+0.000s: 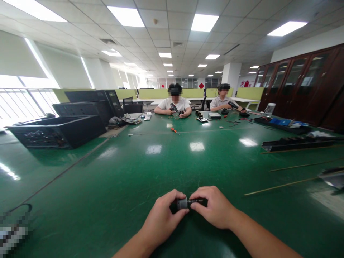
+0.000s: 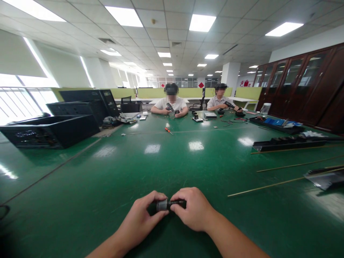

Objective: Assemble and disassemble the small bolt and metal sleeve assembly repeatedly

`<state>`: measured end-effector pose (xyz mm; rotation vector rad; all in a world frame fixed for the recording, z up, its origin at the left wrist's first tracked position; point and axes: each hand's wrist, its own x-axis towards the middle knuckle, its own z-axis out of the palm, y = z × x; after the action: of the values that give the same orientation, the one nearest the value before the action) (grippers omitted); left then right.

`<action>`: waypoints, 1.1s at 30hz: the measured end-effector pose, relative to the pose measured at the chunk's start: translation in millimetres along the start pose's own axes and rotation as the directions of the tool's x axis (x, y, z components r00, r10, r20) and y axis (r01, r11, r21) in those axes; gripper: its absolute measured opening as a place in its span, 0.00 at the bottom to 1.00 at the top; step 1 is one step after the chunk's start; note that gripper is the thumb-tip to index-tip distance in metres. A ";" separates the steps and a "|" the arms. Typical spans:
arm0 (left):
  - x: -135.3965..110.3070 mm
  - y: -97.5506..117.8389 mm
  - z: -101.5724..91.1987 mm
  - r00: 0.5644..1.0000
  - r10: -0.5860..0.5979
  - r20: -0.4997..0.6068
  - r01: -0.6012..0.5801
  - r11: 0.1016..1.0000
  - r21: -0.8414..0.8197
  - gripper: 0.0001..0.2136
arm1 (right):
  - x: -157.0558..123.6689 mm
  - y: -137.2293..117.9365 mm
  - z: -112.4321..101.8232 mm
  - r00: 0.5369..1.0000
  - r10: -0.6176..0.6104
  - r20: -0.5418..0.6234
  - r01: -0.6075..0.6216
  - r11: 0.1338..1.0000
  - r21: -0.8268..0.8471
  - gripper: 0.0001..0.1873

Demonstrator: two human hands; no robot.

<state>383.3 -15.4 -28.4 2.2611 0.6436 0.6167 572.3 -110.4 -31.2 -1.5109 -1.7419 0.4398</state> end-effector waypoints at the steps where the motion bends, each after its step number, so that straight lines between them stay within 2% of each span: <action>1: -0.2 0.1 -0.1 1.000 -0.001 -0.002 0.001 1.000 0.000 0.09 | -0.2 -0.1 0.0 1.000 -0.001 -0.001 0.001 1.000 0.002 0.07; 33: -0.5 -4.6 -0.7 1.000 0.015 -0.021 -0.014 0.999 0.037 0.09 | 0.1 0.3 -3.1 1.000 0.003 0.005 -0.003 1.000 -0.026 0.07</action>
<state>381.3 -12.4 -31.4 2.2981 0.6546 0.6422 574.9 -110.9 -29.4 -1.5320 -1.7558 0.4244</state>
